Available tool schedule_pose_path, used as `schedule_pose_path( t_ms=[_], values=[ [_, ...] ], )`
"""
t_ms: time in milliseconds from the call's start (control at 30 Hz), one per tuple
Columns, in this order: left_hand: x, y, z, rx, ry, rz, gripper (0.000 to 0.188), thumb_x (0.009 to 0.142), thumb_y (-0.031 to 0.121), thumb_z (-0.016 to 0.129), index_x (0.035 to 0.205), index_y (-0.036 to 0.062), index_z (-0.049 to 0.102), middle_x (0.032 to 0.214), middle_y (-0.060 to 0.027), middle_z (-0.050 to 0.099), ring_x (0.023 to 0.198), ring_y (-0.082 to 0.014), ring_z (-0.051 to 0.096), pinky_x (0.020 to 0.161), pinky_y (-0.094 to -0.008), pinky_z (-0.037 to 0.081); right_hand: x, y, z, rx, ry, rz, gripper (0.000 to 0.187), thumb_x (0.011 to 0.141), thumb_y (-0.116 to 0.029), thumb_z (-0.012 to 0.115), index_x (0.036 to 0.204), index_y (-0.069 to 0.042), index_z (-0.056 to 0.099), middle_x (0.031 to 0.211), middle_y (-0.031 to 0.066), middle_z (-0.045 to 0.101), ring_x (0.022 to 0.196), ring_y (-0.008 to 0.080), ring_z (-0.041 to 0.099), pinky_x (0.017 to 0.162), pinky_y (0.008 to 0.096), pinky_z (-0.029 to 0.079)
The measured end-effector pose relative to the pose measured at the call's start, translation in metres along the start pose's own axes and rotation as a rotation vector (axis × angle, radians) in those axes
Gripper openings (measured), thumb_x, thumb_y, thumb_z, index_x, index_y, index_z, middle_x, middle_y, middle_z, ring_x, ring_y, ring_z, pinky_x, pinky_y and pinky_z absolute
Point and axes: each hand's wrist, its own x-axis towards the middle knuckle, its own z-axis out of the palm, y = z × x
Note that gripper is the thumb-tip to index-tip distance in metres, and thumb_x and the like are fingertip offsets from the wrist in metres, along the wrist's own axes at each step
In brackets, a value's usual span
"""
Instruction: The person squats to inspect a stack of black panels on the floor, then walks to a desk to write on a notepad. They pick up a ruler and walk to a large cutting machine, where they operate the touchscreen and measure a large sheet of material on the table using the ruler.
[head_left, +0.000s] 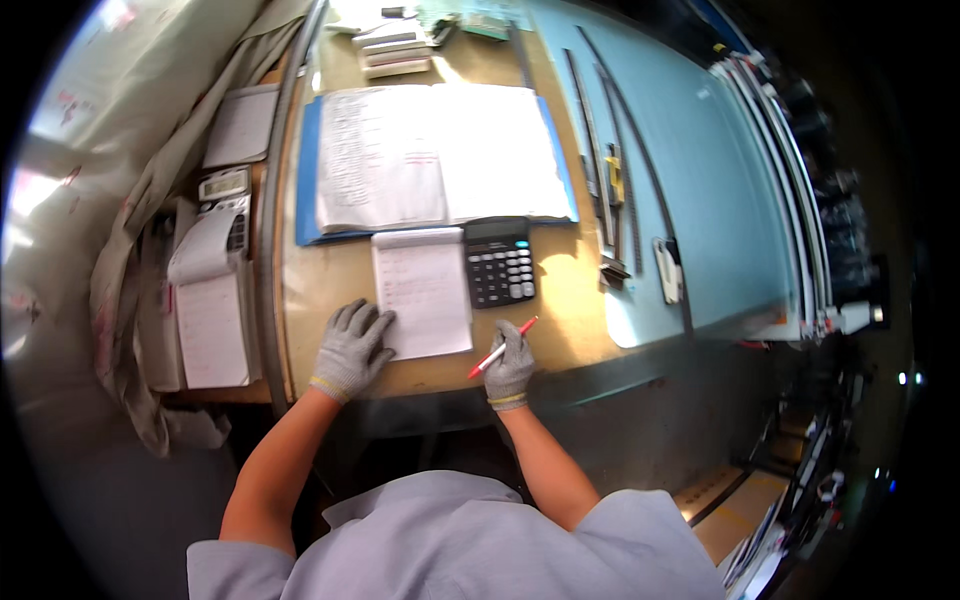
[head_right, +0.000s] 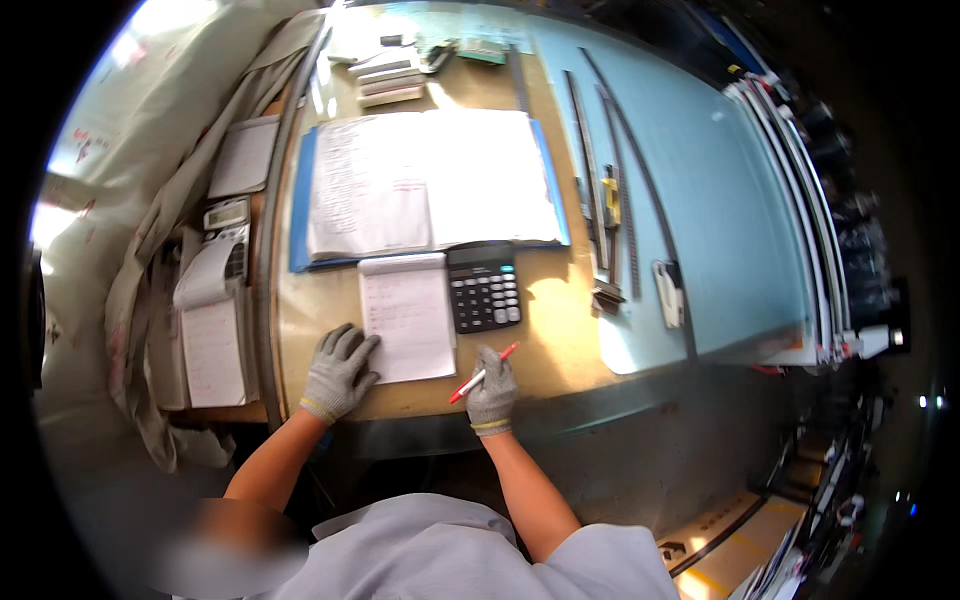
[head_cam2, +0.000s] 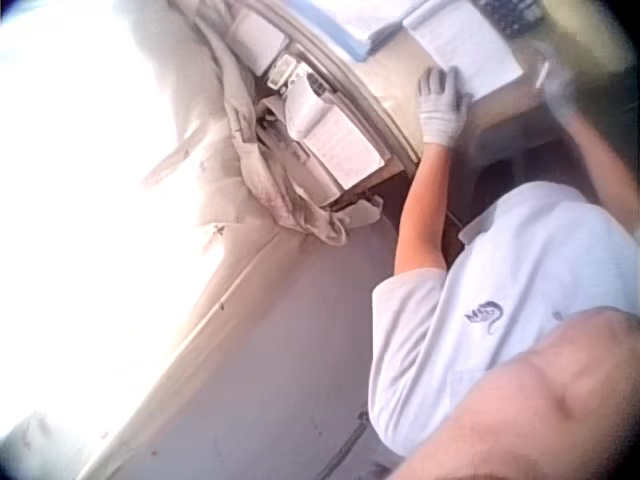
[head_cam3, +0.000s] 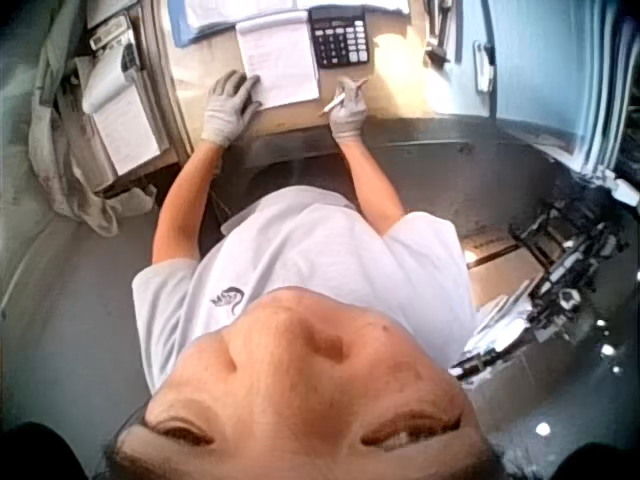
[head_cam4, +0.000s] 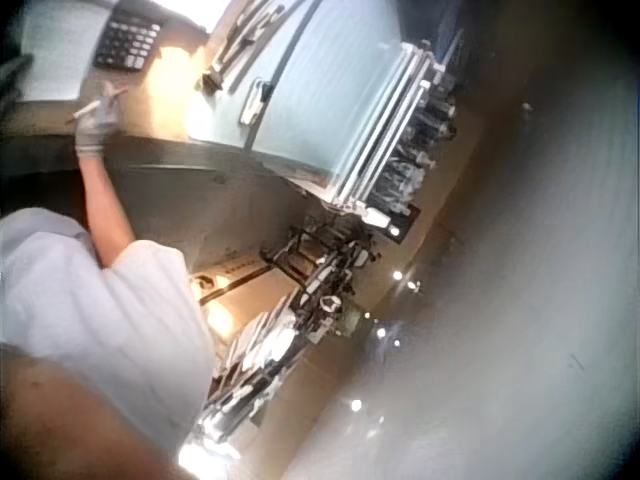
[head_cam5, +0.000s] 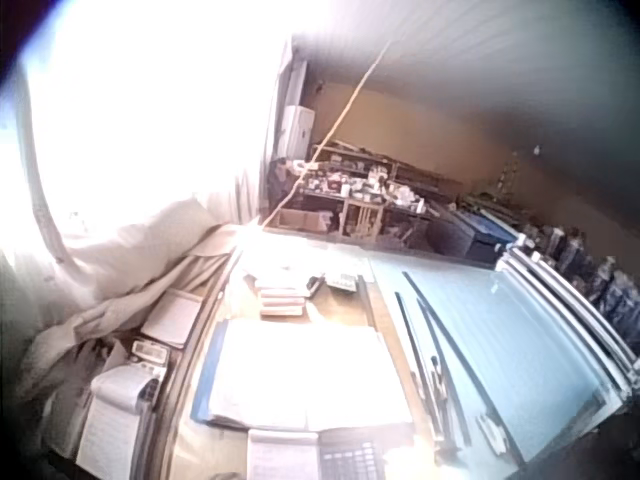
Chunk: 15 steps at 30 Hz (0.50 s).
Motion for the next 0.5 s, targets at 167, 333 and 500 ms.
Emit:
schedule_pose_path(
  t_ms=[167, 333, 500],
  values=[
    [0.0, 0.008, 0.001, -0.006, 0.023, 0.0, 0.059, 0.077, 0.025, 0.074, 0.131, 0.0105, 0.056, 0.128, -0.0181, 0.051, 0.126, -0.041, 0.044, 0.108, -0.0525, 0.035, -0.019, 0.06, -0.081, -0.475, -0.141, 0.13, 0.037, 0.084, -0.006, 0.058, 0.12, -0.013, 0.061, 0.097, 0.0184, 0.056, 0.08, 0.0389, 0.058, 0.067, 0.0486, 0.048],
    [0.0, 0.016, 0.007, -0.005, 0.038, 0.012, 0.059, 0.076, 0.02, 0.072, 0.131, 0.0084, 0.055, 0.128, -0.0199, 0.051, 0.126, -0.0421, 0.043, 0.108, -0.0525, 0.034, -0.011, 0.067, -0.087, -0.573, -0.213, 0.087, 0.034, 0.085, -0.012, 0.055, 0.119, -0.014, 0.063, 0.096, 0.0146, 0.053, 0.087, 0.0336, 0.058, 0.076, 0.0444, 0.048],
    [-0.005, 0.016, 0.019, 0.054, 0.1, -0.026, 0.066, 0.076, 0.015, 0.066, 0.139, 0.0046, 0.048, 0.136, -0.0236, 0.047, 0.127, -0.0426, 0.042, 0.108, -0.0518, 0.033, 0.0, 0.076, -0.092, -0.422, -0.195, -0.1, 0.052, 0.087, -0.011, 0.054, 0.138, -0.017, 0.047, 0.108, 0.0122, 0.052, 0.091, 0.029, 0.06, 0.082, 0.0416, 0.048]
  ],
)
